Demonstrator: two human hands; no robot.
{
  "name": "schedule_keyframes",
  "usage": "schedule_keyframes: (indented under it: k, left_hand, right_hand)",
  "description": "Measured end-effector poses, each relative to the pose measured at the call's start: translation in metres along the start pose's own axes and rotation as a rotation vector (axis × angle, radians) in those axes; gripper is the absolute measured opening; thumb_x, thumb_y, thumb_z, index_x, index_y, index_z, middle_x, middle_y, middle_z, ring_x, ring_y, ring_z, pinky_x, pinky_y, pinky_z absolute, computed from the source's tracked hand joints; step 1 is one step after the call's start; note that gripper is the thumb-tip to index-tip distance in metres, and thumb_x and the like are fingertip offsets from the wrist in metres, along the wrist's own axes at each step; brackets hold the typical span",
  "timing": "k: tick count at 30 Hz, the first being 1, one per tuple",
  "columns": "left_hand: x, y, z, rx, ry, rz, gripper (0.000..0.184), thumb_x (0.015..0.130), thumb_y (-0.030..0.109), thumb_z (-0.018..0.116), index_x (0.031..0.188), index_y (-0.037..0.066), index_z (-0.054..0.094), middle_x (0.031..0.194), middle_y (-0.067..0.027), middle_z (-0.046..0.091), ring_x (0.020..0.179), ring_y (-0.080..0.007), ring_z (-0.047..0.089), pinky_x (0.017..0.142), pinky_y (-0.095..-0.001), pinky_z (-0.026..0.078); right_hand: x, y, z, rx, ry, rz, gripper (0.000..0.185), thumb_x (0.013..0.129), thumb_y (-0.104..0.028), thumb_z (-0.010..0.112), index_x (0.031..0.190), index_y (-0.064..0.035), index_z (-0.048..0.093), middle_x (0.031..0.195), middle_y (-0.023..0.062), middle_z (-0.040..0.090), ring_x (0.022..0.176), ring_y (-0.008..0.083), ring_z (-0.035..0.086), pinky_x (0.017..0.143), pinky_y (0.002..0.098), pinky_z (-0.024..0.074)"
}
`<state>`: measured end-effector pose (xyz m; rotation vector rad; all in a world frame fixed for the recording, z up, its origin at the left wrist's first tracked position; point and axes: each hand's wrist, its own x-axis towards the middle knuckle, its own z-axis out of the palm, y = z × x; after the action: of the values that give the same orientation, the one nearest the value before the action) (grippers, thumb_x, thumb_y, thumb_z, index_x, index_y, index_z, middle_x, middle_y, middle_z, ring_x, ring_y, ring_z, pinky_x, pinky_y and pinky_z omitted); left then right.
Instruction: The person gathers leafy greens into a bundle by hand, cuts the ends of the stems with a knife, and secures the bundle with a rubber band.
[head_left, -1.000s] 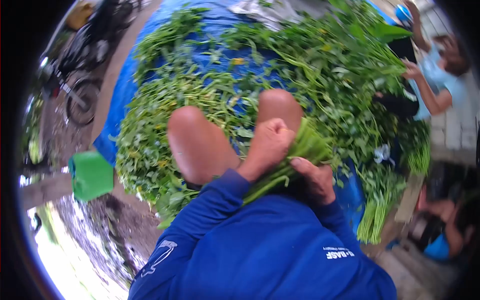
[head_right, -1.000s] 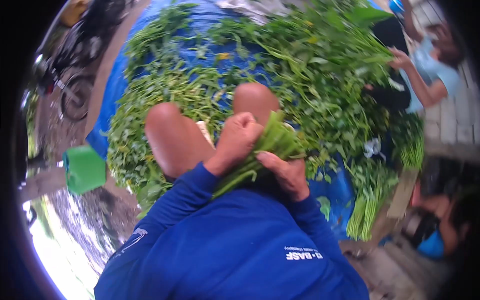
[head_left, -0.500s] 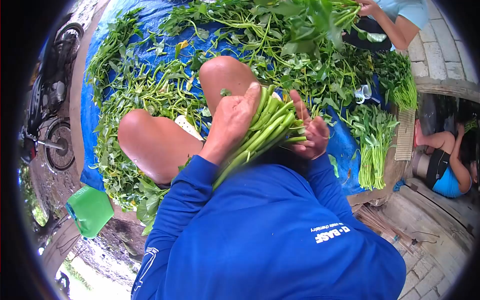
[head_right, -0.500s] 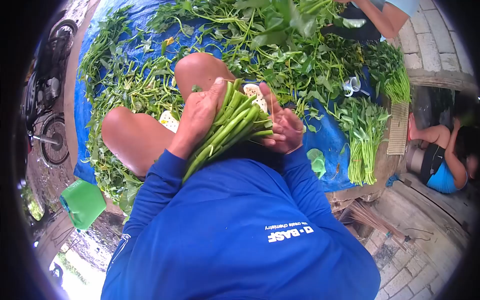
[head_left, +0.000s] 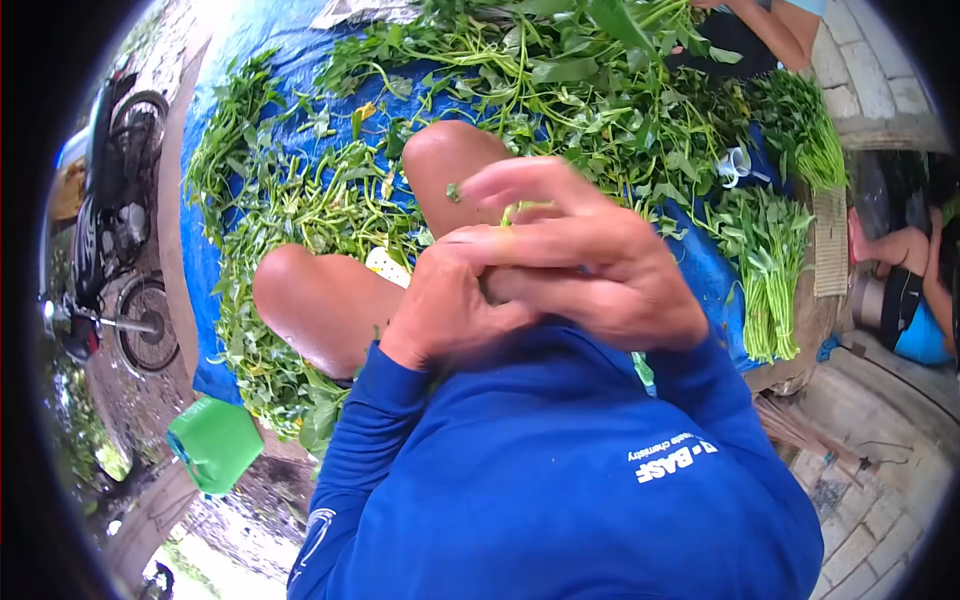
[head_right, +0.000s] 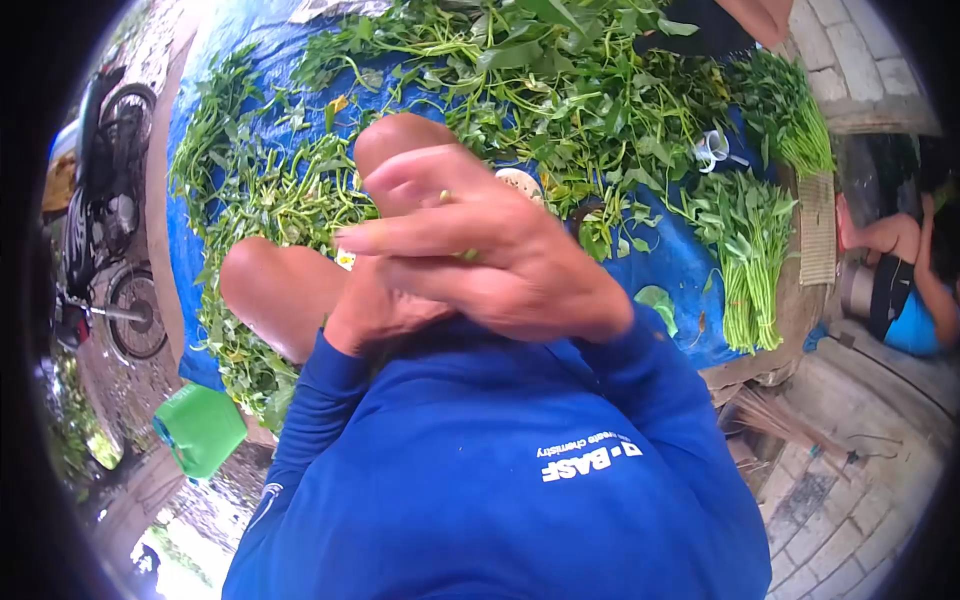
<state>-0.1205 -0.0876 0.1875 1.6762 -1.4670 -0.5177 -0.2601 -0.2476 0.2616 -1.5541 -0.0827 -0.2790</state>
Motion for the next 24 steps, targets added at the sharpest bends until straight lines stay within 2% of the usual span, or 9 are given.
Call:
schedule_keyframes:
  k: [3, 5, 8, 9, 11, 15, 17, 21, 24]
  left_hand:
    - [-0.010, -0.006, -0.002, 0.096, 0.154, 0.010, 0.012, 0.095, 0.012, 0.068, 0.099, 0.001, 0.068, 0.091, -0.0146, 0.069, 0.082, -0.0266, 0.066, 0.074, -0.0401, 0.053]
    - [-0.025, -0.008, -0.003, 0.153, 0.264, -0.006, 0.014, 0.094, 0.006, 0.066, 0.106, 0.000, 0.071, 0.093, -0.0156, 0.069, 0.085, -0.0300, 0.068, 0.078, -0.0405, 0.055]
    - [-0.032, -0.008, -0.015, 0.243, 0.515, -0.012, 0.012, 0.098, 0.004, 0.064, 0.107, 0.000, 0.070, 0.102, -0.0183, 0.072, 0.089, -0.0364, 0.071, 0.082, -0.0448, 0.058]
    - [-0.029, -0.008, -0.015, 0.240, 0.506, -0.159, 0.014, 0.102, 0.009, 0.063, 0.106, -0.002, 0.071, 0.101, -0.0194, 0.072, 0.089, -0.0365, 0.072, 0.082, -0.0437, 0.058]
    - [-0.029, 0.003, -0.012, 0.102, 0.393, -0.395, 0.035, 0.110, 0.025, 0.054, 0.107, -0.006, 0.072, 0.100, -0.0201, 0.074, 0.092, -0.0346, 0.072, 0.085, -0.0411, 0.057]
    - [-0.012, 0.026, -0.028, -0.111, 0.179, -0.640, 0.084, 0.116, 0.059, 0.028, 0.109, -0.010, 0.075, 0.095, -0.0183, 0.078, 0.095, -0.0285, 0.074, 0.091, -0.0371, 0.056]
    - [-0.006, 0.043, -0.034, -0.101, 0.123, -0.656, 0.105, 0.111, 0.076, 0.016, 0.105, -0.010, 0.078, 0.089, -0.0186, 0.079, 0.089, -0.0276, 0.076, 0.090, -0.0372, 0.058]
    - [-0.002, 0.070, -0.035, -0.345, 0.151, -0.729, 0.104, 0.110, 0.076, 0.018, 0.102, -0.008, 0.078, 0.089, -0.0171, 0.079, 0.083, -0.0233, 0.074, 0.085, -0.0359, 0.058]
    - [-0.009, 0.064, -0.022, -0.261, 0.188, -0.712, 0.098, 0.112, 0.072, 0.021, 0.100, -0.007, 0.078, 0.086, -0.0142, 0.077, 0.080, -0.0206, 0.073, 0.082, -0.0349, 0.057]
  right_hand:
    - [0.019, -0.001, 0.036, 0.008, -0.038, -0.172, 0.035, 0.092, -0.004, 0.080, 0.126, -0.0109, 0.079, 0.099, 0.0088, 0.065, 0.092, 0.0257, 0.065, 0.088, 0.0411, 0.0528]
    - [-0.004, 0.003, 0.035, -0.084, 0.014, -0.191, 0.034, 0.090, 0.002, 0.074, 0.122, -0.0091, 0.075, 0.089, 0.0043, 0.061, 0.081, 0.0185, 0.061, 0.076, 0.0359, 0.0502]
    - [-0.070, 0.030, 0.021, -0.225, 0.444, 0.351, 0.033, 0.088, 0.010, 0.067, 0.117, -0.0063, 0.069, 0.074, -0.0024, 0.053, 0.064, 0.0076, 0.054, 0.057, 0.0283, 0.0462]
    - [-0.091, 0.060, 0.014, -0.066, 0.505, 0.567, 0.030, 0.092, 0.004, 0.072, 0.118, -0.0051, 0.061, 0.076, -0.0048, 0.055, 0.067, 0.0017, 0.051, 0.056, 0.0267, 0.0448]
    - [-0.086, 0.068, 0.023, 0.279, 0.411, 0.798, 0.040, 0.100, -0.031, 0.079, 0.123, -0.0061, 0.057, 0.074, -0.0067, 0.048, 0.061, 0.0024, 0.046, 0.056, 0.0251, 0.0462]
    - [-0.054, 0.068, -0.013, 0.689, 0.196, 0.755, 0.066, 0.106, -0.072, 0.052, 0.136, -0.0134, 0.061, 0.072, -0.0100, 0.042, 0.059, 0.0017, 0.044, 0.058, 0.0231, 0.0517]
    - [-0.042, 0.064, -0.035, 0.762, 0.053, 0.746, 0.066, 0.107, -0.070, 0.051, 0.135, -0.0119, 0.064, 0.076, -0.0085, 0.050, 0.060, 0.0023, 0.047, 0.056, 0.0237, 0.0519]
    - [-0.033, 0.049, -0.031, 0.654, 0.213, 0.745, 0.078, 0.104, -0.075, 0.051, 0.140, -0.0069, 0.064, 0.094, 0.0003, 0.071, 0.076, 0.0065, 0.066, 0.053, 0.0225, 0.0510]
    - [-0.047, 0.059, -0.036, 0.668, 0.182, 0.777, 0.090, 0.101, -0.082, 0.047, 0.141, -0.0037, 0.064, 0.108, 0.0065, 0.078, 0.089, 0.0097, 0.074, 0.052, 0.0216, 0.0507]
